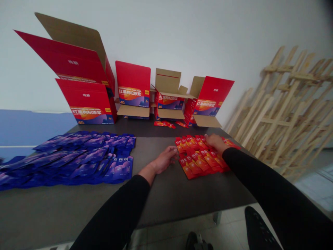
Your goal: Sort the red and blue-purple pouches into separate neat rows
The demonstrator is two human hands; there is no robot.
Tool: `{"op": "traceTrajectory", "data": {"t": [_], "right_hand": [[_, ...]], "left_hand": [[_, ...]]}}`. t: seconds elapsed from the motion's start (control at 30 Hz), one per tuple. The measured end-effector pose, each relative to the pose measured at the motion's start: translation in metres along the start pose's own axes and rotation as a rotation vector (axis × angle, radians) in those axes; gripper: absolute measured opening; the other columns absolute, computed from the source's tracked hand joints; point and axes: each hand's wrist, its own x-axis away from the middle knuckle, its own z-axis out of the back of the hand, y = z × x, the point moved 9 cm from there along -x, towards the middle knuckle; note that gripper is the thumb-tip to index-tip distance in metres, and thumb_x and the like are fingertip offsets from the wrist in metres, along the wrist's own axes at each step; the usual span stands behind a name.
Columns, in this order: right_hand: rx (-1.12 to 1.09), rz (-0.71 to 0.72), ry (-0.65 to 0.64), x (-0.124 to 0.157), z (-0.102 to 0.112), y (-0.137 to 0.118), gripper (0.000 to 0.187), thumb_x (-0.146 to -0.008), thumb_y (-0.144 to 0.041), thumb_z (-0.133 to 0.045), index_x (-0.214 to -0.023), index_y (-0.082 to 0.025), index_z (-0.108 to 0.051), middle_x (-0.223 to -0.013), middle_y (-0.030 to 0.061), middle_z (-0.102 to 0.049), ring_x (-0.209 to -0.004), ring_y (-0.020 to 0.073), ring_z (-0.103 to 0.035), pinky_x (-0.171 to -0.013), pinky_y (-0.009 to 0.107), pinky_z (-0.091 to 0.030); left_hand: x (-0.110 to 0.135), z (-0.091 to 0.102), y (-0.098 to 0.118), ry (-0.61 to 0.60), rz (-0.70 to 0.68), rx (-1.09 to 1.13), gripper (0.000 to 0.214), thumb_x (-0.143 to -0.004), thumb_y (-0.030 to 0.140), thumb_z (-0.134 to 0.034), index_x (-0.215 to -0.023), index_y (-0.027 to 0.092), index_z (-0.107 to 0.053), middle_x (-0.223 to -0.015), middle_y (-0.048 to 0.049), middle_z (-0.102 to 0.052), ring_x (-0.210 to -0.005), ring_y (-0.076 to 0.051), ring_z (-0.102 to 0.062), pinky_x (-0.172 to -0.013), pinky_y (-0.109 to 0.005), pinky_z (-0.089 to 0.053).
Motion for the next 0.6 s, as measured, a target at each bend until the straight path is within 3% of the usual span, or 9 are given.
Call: {"op": "traceTrajectory", "data": {"t": [0.1,0.23,0.43,0.6], "right_hand": [[0.0,-0.049,0.049,0.006,0.013,-0.007,0.066,-0.1,-0.056,-0.036,-0.128,-0.003,-0.065,-0.127,0.0311,-0.062,-0.121,0.0375,-0.062,-0.097,0.043,-0.048],[0.001,0.071,0.123,0.009,0.023,-0.048,0.055,-0.099,-0.049,-0.044,-0.126,-0.006,-0.065,-0.126,0.0293,-0.062,-0.121,0.0374,-0.06,-0.099,0.045,-0.047],[-0.026,0.259,0.024,-0.022,0.001,-0.114,0.039,-0.099,-0.04,-0.052,-0.119,-0.011,-0.068,-0.121,0.0208,-0.068,-0.116,0.0294,-0.063,-0.098,0.035,-0.047],[-0.047,0.338,-0.047,-0.068,-0.016,-0.154,0.035,-0.099,-0.035,-0.056,-0.121,-0.01,-0.068,-0.12,0.0162,-0.07,-0.113,0.0236,-0.065,-0.096,0.026,-0.046]], "left_hand": [[-0.001,0.001,-0.001,0.011,-0.003,-0.028,0.03,-0.085,0.041,-0.072,-0.1,0.02,-0.057,-0.082,0.0007,-0.056,-0.068,-0.011,-0.054,-0.061,-0.022,-0.039],[-0.004,0.005,0.0,0.06,-0.053,-0.133,0.03,-0.084,0.044,-0.069,-0.08,0.02,-0.052,-0.063,0.0047,-0.047,-0.056,-0.01,-0.043,-0.055,-0.022,-0.032],[-0.003,0.017,0.002,0.204,-0.096,-0.244,0.031,-0.088,0.044,-0.065,-0.075,0.022,-0.048,-0.058,0.0071,-0.038,-0.051,-0.01,-0.03,-0.052,-0.025,-0.022],[0.0,0.009,0.002,0.147,-0.136,-0.419,0.028,-0.09,0.04,-0.062,-0.073,0.021,-0.052,-0.062,0.0044,-0.043,-0.06,-0.013,-0.037,-0.06,-0.027,-0.029]]}}
